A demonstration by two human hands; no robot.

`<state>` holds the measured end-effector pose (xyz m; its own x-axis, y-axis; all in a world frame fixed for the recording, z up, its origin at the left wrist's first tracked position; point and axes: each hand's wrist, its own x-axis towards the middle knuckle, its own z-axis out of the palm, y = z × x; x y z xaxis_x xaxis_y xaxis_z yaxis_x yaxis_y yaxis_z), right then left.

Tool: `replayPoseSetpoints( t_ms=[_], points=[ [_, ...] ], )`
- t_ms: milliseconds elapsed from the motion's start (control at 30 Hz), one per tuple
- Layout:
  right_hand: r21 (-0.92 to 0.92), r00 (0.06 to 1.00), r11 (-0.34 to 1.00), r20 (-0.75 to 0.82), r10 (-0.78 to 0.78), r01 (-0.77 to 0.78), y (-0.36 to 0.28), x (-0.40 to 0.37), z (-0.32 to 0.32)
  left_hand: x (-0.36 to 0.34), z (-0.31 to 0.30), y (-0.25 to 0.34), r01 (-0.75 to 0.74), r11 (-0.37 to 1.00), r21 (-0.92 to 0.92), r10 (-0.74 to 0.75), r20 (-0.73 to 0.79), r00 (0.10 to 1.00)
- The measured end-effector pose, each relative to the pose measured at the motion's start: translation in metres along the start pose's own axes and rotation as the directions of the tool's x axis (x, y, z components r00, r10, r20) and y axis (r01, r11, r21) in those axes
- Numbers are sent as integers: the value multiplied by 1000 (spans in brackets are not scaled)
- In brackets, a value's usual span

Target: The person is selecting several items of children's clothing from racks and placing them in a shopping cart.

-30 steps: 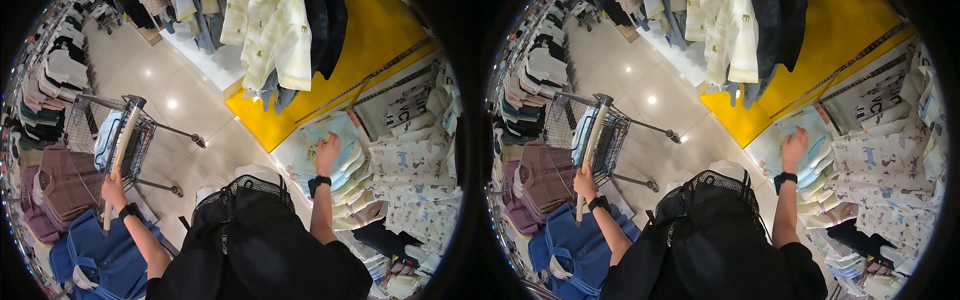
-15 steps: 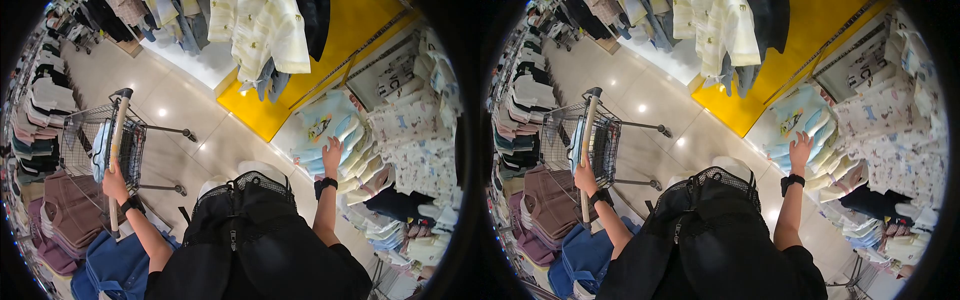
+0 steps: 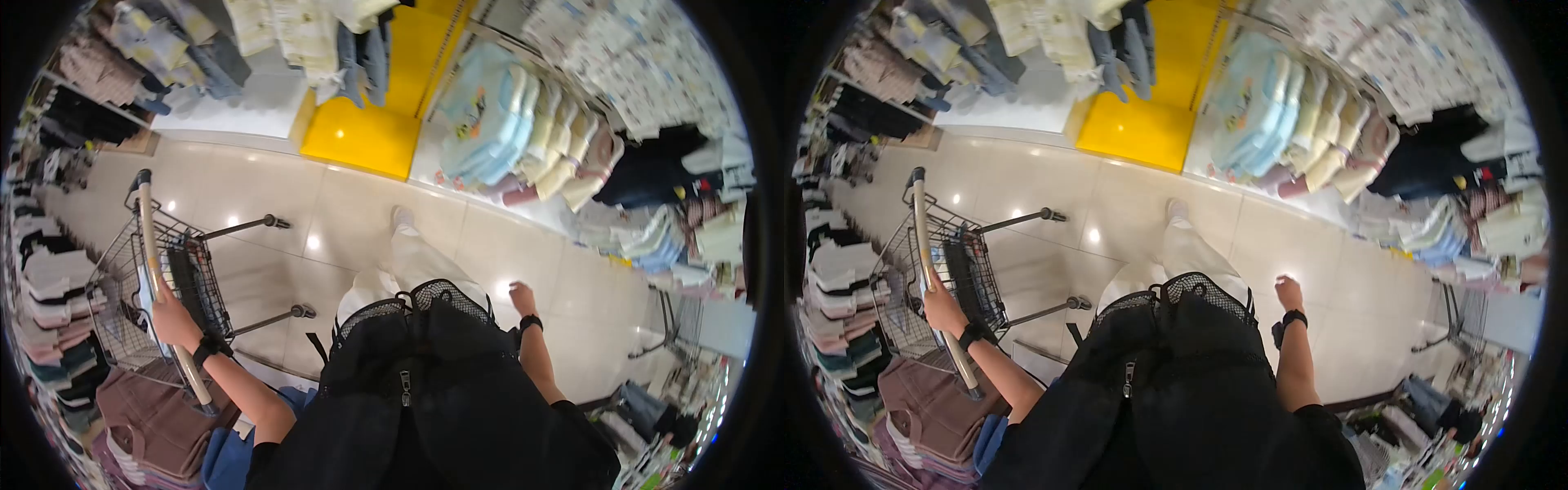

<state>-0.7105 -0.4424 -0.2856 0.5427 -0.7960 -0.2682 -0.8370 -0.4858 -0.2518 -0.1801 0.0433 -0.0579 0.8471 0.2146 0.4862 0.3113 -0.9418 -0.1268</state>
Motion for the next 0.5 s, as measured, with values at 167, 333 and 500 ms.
replayPoseSetpoints(
  t_ms=[167,333,500],
  points=[
    [-397,730,865,681,55,305,69,-152,62,10,-4,-7,11,998,-70,-5,77,997],
    [-240,712,955,701,48,172,76,-219,52,-11,-6,-14,24,997,-75,-10,181,983],
    [504,627,399,452,634,-766,97,-213,51,-46,-19,-22,53,998,-46,-39,253,967]
  ],
)
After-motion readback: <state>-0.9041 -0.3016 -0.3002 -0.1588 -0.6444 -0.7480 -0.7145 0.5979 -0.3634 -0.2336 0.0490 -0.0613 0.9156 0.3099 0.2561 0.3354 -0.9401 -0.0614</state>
